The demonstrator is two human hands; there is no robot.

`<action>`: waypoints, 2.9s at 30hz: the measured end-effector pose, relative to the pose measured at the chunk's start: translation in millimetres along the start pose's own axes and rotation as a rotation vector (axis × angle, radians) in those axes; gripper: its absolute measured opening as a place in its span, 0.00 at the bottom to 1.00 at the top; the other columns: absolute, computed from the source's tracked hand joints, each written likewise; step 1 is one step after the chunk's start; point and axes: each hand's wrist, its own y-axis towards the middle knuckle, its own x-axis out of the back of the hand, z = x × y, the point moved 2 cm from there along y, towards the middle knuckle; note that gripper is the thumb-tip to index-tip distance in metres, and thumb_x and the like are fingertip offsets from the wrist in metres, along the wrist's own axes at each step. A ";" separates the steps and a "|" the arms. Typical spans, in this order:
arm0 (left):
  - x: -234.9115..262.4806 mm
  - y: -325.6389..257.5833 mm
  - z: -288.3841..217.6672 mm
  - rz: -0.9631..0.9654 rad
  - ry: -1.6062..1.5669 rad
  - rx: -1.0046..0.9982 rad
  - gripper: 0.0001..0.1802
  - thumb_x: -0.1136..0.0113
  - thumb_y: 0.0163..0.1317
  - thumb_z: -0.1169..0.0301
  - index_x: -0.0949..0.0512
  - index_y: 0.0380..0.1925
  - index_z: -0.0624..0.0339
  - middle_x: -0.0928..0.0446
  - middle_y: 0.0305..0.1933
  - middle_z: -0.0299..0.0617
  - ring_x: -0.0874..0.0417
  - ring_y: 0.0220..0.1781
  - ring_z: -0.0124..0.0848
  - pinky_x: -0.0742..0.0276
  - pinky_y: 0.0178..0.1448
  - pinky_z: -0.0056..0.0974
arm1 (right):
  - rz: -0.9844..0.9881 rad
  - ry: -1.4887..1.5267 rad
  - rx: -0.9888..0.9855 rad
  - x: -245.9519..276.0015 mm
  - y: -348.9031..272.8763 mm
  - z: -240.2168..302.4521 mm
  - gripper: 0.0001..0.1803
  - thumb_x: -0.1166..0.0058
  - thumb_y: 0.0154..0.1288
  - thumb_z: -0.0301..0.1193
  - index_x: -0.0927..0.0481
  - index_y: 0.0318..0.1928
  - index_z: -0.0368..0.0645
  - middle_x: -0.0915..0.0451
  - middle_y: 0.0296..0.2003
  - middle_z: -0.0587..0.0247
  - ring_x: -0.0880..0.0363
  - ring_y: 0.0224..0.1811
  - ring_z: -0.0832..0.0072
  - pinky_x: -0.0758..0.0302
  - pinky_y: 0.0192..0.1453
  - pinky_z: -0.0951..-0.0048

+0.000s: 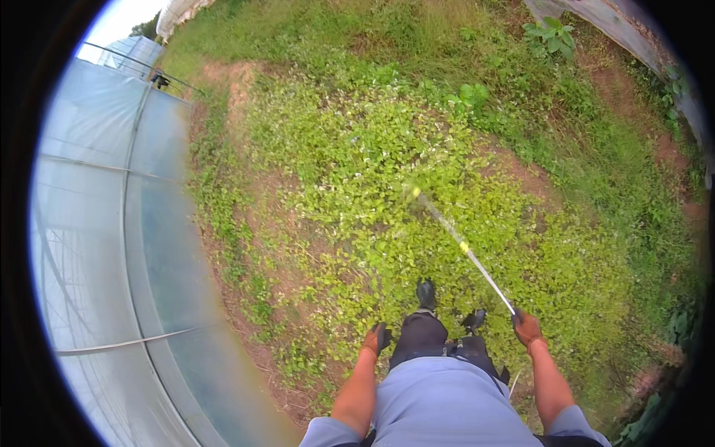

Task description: The person walks along the edge of a greenhouse and sprays a liquid from a wand onto low-lying weeds and grass. The person moves steadily forward, sweeping the wand side to side to cover the ground.

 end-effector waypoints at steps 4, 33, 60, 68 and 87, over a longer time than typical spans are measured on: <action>26.9 14.7 10.2 -0.050 -0.036 0.030 0.21 0.48 0.64 0.56 0.30 0.50 0.58 0.21 0.42 0.50 0.19 0.35 0.37 0.22 0.36 0.40 | -0.186 0.041 0.009 32.7 49.3 33.7 0.19 0.53 0.65 0.40 0.23 0.52 0.46 0.20 0.41 0.45 0.22 0.47 0.50 0.26 0.49 0.58; 58.3 36.7 -62.3 -0.131 -0.354 -0.010 0.24 0.49 0.64 0.54 0.29 0.51 0.62 0.22 0.43 0.48 0.20 0.37 0.37 0.20 0.40 0.41 | -0.107 0.114 -0.079 56.6 126.5 234.1 0.20 0.55 0.67 0.41 0.24 0.54 0.44 0.20 0.39 0.42 0.21 0.44 0.49 0.26 0.46 0.56; 20.1 26.8 -222.3 -0.329 -0.439 -0.036 0.29 0.45 0.62 0.51 0.32 0.56 0.60 0.22 0.45 0.48 0.19 0.42 0.35 0.21 0.43 0.37 | 0.171 -0.229 0.338 81.3 237.3 390.8 0.20 0.55 0.67 0.39 0.25 0.55 0.43 0.20 0.43 0.44 0.22 0.48 0.51 0.28 0.53 0.58; 85.6 58.9 -179.5 -0.320 -0.625 -0.047 0.32 0.44 0.61 0.50 0.33 0.58 0.61 0.22 0.46 0.49 0.19 0.42 0.37 0.21 0.43 0.37 | 0.186 -0.012 0.189 -0.7 297.5 496.8 0.21 0.55 0.69 0.42 0.25 0.55 0.41 0.22 0.27 0.50 0.25 0.28 0.67 0.29 0.35 0.63; 215.8 51.1 -114.2 -0.348 -1.017 -0.036 0.30 0.50 0.63 0.50 0.33 0.57 0.59 0.24 0.51 0.51 0.20 0.44 0.39 0.22 0.45 0.39 | 0.244 -0.747 0.560 -134.6 218.7 677.7 0.18 0.57 0.67 0.41 0.23 0.48 0.44 0.21 0.37 0.40 0.24 0.41 0.42 0.28 0.44 0.50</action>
